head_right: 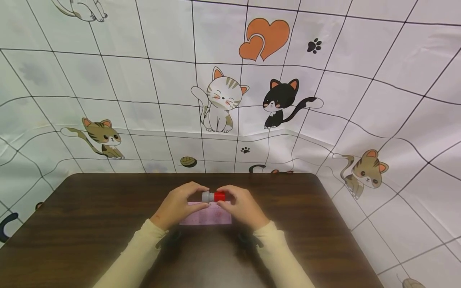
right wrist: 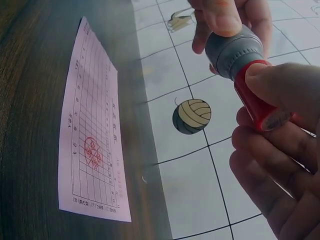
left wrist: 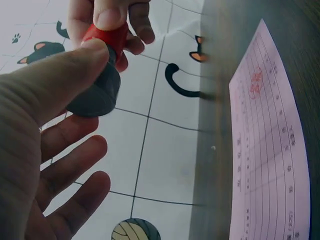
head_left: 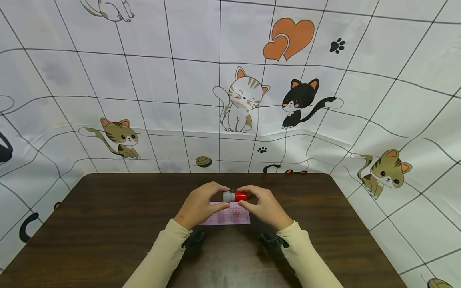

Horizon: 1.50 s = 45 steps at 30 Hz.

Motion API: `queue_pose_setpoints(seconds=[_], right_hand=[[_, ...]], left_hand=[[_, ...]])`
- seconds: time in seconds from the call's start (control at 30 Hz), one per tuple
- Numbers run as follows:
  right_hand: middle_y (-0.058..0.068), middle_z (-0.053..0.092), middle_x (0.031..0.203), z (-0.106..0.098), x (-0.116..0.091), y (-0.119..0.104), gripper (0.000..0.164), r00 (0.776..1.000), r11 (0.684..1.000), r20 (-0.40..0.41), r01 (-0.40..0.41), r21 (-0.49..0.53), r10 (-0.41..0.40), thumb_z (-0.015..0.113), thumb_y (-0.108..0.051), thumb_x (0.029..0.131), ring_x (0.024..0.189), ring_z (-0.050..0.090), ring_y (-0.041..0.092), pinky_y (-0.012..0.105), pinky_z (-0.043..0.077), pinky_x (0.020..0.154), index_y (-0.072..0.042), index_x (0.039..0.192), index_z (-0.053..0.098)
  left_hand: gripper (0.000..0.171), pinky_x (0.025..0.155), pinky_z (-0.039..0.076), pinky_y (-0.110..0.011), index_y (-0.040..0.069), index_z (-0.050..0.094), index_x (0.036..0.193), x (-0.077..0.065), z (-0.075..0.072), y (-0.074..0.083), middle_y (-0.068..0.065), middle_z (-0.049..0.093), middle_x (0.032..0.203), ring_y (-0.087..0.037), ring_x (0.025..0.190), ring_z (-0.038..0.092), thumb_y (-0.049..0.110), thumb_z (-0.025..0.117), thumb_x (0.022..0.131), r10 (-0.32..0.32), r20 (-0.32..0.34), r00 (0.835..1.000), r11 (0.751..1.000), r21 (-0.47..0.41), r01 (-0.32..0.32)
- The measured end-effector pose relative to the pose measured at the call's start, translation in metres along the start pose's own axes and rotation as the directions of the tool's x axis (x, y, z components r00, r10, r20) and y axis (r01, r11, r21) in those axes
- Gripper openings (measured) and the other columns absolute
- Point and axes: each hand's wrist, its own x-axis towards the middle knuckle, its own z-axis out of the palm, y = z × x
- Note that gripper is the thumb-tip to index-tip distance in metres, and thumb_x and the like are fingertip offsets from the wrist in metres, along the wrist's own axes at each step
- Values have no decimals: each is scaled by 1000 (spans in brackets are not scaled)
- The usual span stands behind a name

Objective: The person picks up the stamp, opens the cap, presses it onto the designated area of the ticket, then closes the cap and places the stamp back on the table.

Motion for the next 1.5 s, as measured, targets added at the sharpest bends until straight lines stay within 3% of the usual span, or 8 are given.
queue_pose_setpoints(seconds=[0.2, 0.3, 0.47, 0.6, 0.73, 0.93, 1.13, 1.5], right_hand=[[-13, 65, 97, -2, -1, 12, 26, 995, 995, -18, -101, 1, 101, 73, -22, 84, 85, 61, 5, 28, 54, 78, -25, 108, 64], [-12, 65, 94, -4, -3, 22, 25, 986, 987, -47, -162, 10, 162, 74, -19, 83, 81, 61, 6, 26, 53, 75, -24, 106, 64], [-6, 66, 93, -9, -6, 33, 26, 971, 975, -83, -222, 34, 224, 75, -19, 82, 78, 63, 10, 27, 54, 73, -20, 106, 64], [-4, 66, 93, -12, -7, 39, 28, 965, 971, -110, -236, 30, 238, 75, -22, 82, 78, 63, 11, 27, 54, 71, -20, 108, 64], [-3, 67, 94, -13, -7, 46, 28, 957, 967, -135, -251, 44, 255, 75, -22, 82, 78, 63, 13, 27, 54, 69, -20, 108, 64], [-2, 67, 92, -11, -7, 56, 27, 946, 959, -157, -278, 48, 282, 75, -23, 83, 78, 63, 13, 27, 54, 69, -19, 107, 65], [-1, 67, 91, -11, -6, 65, 26, 941, 955, -163, -295, 35, 297, 75, -21, 82, 78, 64, 12, 25, 54, 71, -16, 106, 65], [5, 66, 97, -23, 7, 75, 33, 936, 945, -147, -327, -14, 321, 73, -23, 84, 83, 64, 16, 32, 54, 75, -11, 114, 63]], left_hand=[[48, 92, 49, -34, 24, 63, 121, -8, -6, -19, 11, 60, 117, -9, 110, 57, 44, 74, 79, -66, 20, 998, 997, -25, 67], [48, 94, 48, -38, 24, 63, 122, -14, -9, -30, 9, 59, 121, -12, 114, 55, 45, 74, 80, -117, 60, 991, 993, -14, 119], [55, 104, 38, -46, 23, 62, 125, -24, -7, -46, -1, 52, 136, -22, 130, 43, 49, 73, 79, -228, 195, 954, 972, -2, 233], [58, 108, 31, -50, 24, 62, 126, -29, 0, -55, -6, 48, 142, -26, 137, 35, 49, 76, 75, -283, 265, 922, 955, -11, 296], [61, 107, 32, -51, 24, 62, 125, -32, 6, -64, -7, 47, 141, -27, 135, 37, 51, 77, 73, -297, 283, 912, 948, -24, 316], [68, 104, 37, -47, 24, 61, 127, -36, 11, -74, -1, 51, 136, -24, 128, 45, 55, 78, 69, -299, 278, 913, 948, -20, 317], [79, 105, 34, -54, 29, 54, 135, -40, 15, -75, -4, 44, 144, -30, 133, 39, 62, 75, 67, -309, 307, 900, 946, -1, 325], [74, 104, 33, -57, 29, 60, 129, -42, 12, -72, -4, 41, 145, -33, 134, 36, 61, 78, 64, -334, 320, 887, 938, 18, 346]])
